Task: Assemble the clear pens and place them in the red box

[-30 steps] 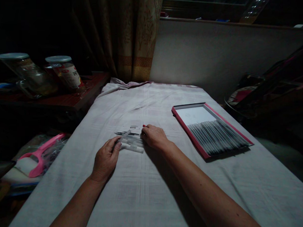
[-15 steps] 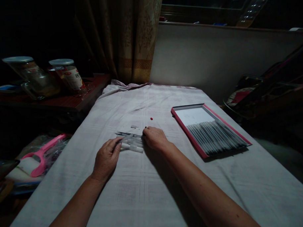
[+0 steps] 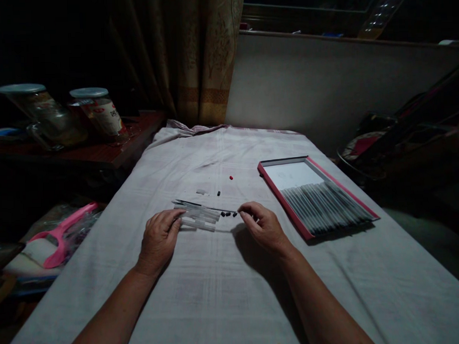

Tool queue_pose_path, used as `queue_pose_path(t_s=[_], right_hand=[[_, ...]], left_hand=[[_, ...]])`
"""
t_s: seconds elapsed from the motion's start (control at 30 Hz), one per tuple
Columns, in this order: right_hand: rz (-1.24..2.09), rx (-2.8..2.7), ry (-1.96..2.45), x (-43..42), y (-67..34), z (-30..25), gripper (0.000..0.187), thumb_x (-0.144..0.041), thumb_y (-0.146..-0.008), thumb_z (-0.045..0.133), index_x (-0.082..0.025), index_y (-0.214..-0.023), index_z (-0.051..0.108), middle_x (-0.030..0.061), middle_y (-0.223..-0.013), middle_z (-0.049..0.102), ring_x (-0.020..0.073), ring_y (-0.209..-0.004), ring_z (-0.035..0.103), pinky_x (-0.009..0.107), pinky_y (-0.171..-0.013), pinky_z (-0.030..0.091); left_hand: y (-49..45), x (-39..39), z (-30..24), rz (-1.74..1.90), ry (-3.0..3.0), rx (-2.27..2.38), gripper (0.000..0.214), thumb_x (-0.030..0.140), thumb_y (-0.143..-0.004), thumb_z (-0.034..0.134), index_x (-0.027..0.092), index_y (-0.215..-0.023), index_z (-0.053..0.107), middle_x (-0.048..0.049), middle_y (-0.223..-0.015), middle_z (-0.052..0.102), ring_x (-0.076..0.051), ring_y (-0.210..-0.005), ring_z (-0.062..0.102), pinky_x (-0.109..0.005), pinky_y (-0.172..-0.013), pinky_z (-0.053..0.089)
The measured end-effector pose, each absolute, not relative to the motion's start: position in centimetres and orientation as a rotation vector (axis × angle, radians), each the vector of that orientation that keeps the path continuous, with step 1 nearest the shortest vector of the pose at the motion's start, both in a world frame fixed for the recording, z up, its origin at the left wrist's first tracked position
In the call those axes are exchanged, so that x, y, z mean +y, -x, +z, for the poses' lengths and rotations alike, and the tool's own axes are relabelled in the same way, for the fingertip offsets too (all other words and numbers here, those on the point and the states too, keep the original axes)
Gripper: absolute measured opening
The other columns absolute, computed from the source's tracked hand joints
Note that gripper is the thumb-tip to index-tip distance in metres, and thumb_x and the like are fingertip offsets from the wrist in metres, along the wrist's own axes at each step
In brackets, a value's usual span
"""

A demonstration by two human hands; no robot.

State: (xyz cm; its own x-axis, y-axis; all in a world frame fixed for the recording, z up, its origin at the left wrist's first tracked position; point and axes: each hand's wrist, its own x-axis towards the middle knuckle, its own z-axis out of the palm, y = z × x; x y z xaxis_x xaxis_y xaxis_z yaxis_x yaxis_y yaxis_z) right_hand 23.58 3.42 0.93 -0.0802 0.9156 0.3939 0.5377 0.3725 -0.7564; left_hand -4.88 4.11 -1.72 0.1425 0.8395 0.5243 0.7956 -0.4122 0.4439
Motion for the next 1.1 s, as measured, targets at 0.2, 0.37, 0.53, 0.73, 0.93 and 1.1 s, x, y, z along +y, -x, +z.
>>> queue_pose_path(t_s=[0.2, 0.37, 0.53, 0.73, 0.93, 1.1], right_hand=[[0.549, -1.803, 1.275, 3.4, -23.1, 1.0, 0.015, -0.024, -0.086, 0.054, -0.019, -0.085, 0.068, 0.0048, -0.081, 0.07, 0.0175, -0.073, 0.064, 0.028, -0.069, 0.048], [0.523, -1.818, 1.268, 3.2, -23.6, 1.2, 0.015, -0.023, -0.087, 0.054, -0.019, -0.086, 0.068, 0.0051, -0.083, 0.07, 0.0172, -0.075, 0.064, 0.027, -0.069, 0.048], [0.523, -1.87, 1.246, 3.3, -23.6, 1.5, 0.013, -0.022, -0.087, 0.055, -0.019, -0.085, 0.068, 0.0046, -0.079, 0.069, 0.0163, -0.07, 0.062, 0.028, -0.066, 0.047], [0.647, -1.852, 1.178, 3.5, -22.1, 1.9, 0.013, -0.024, -0.086, 0.058, -0.02, -0.083, 0.069, 0.004, -0.077, 0.07, 0.0154, -0.068, 0.061, 0.027, -0.065, 0.047], [0.837, -1.703, 1.171, 4.0, -22.2, 2.6, 0.035, -0.032, -0.084, 0.061, -0.02, -0.117, 0.063, 0.0057, -0.093, 0.073, 0.0161, -0.076, 0.066, 0.025, -0.061, 0.049], [0.522, -1.846, 1.437, 4.7, -24.4, 1.1, 0.023, -0.026, -0.088, 0.054, -0.02, -0.103, 0.071, 0.0089, -0.099, 0.072, 0.0195, -0.086, 0.067, 0.031, -0.073, 0.051]], left_hand=[[4.7, 3.9, -1.7, 1.131, -2.385, 1.653, 0.025, 0.031, -0.095, 0.046, 0.023, -0.107, 0.067, -0.0057, -0.101, 0.073, -0.023, -0.095, 0.065, -0.038, -0.086, 0.047], [4.7, 3.9, -1.7, 1.135, -2.383, 1.652, 0.024, 0.029, -0.095, 0.046, 0.024, -0.107, 0.067, -0.0047, -0.101, 0.073, -0.022, -0.096, 0.064, -0.037, -0.087, 0.046], [4.7, 3.7, -1.6, 1.139, -2.499, 1.596, 0.023, 0.025, -0.095, 0.048, 0.023, -0.11, 0.065, -0.0056, -0.103, 0.072, -0.023, -0.096, 0.064, -0.038, -0.086, 0.045], [3.6, 2.8, -0.5, 1.106, -2.605, 1.509, 0.022, 0.021, -0.094, 0.05, 0.023, -0.111, 0.065, -0.0055, -0.099, 0.072, -0.023, -0.096, 0.064, -0.039, -0.088, 0.043], [2.7, 2.4, -0.6, 1.141, -2.583, 1.405, 0.021, 0.026, -0.097, 0.049, 0.02, -0.112, 0.062, -0.0059, -0.097, 0.074, -0.021, -0.091, 0.066, -0.039, -0.087, 0.046], [3.1, 2.6, -1.1, 1.214, -2.385, 1.477, 0.024, 0.031, -0.097, 0.047, 0.021, -0.111, 0.064, -0.0063, -0.098, 0.074, -0.022, -0.091, 0.068, -0.037, -0.085, 0.053]])
